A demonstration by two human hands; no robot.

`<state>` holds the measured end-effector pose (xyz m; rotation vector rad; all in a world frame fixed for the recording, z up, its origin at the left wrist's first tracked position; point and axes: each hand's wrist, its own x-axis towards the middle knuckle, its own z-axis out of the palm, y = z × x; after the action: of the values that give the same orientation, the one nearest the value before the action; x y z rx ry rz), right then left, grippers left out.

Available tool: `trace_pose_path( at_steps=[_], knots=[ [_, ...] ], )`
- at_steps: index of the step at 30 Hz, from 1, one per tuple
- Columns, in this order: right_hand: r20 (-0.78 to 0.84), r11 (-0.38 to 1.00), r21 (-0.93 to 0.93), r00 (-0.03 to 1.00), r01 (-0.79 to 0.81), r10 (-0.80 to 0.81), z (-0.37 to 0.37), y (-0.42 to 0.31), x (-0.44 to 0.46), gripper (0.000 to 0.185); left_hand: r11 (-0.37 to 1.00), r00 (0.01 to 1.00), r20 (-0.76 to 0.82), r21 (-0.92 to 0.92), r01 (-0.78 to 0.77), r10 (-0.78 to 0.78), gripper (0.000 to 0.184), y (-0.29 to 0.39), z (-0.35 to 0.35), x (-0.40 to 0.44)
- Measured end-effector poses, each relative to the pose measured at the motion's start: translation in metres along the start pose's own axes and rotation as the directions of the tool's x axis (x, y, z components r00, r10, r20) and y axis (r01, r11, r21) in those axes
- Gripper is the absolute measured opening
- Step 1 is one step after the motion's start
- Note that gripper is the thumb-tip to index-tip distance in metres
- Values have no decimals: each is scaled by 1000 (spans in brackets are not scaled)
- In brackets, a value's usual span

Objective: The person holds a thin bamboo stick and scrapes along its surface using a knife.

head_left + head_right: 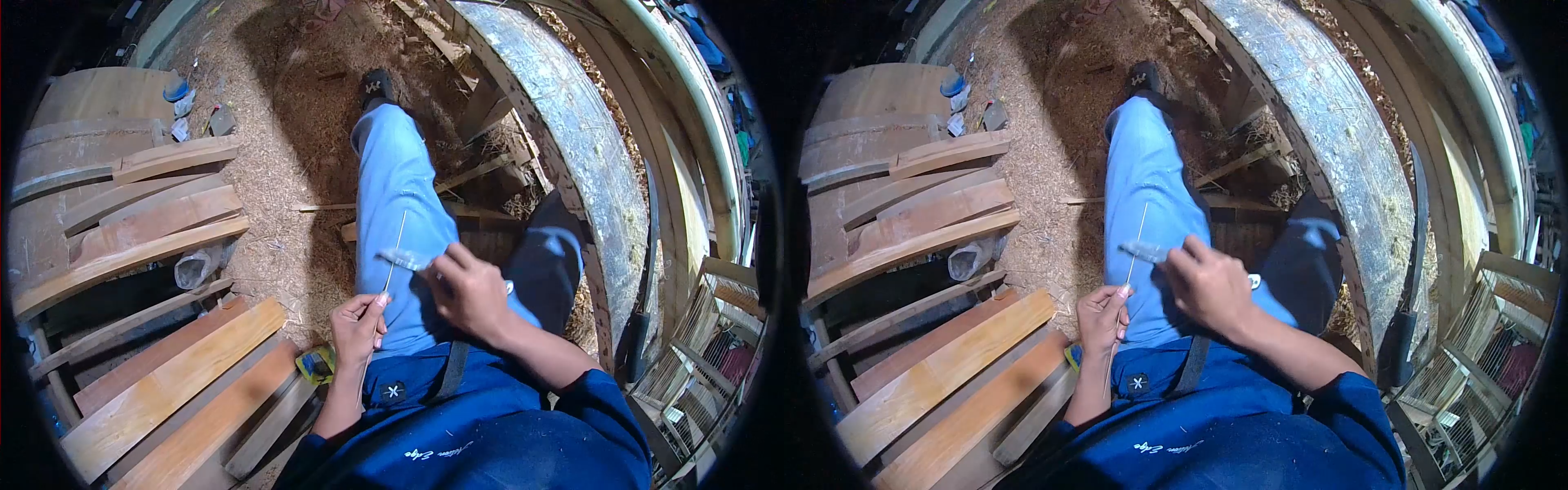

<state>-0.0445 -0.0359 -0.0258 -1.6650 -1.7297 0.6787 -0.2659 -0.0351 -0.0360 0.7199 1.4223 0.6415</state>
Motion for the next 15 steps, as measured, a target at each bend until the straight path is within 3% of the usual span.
trace_pose_path(
  at_steps=[4,11,15],
  knots=[
    [67,1000,16,998,4,-5,7,-9,-9,17,1000,1000,13,-7,4,-4,19,0,0,1],
    [-156,988,-32,977,-153,146,2,24,29,15,1000,1000,5,17,1,-1,21,2,1,-1],
    [-55,999,1,997,-50,50,3,5,13,16,1000,1000,7,19,6,-6,21,1,-1,-1]
  ],
)
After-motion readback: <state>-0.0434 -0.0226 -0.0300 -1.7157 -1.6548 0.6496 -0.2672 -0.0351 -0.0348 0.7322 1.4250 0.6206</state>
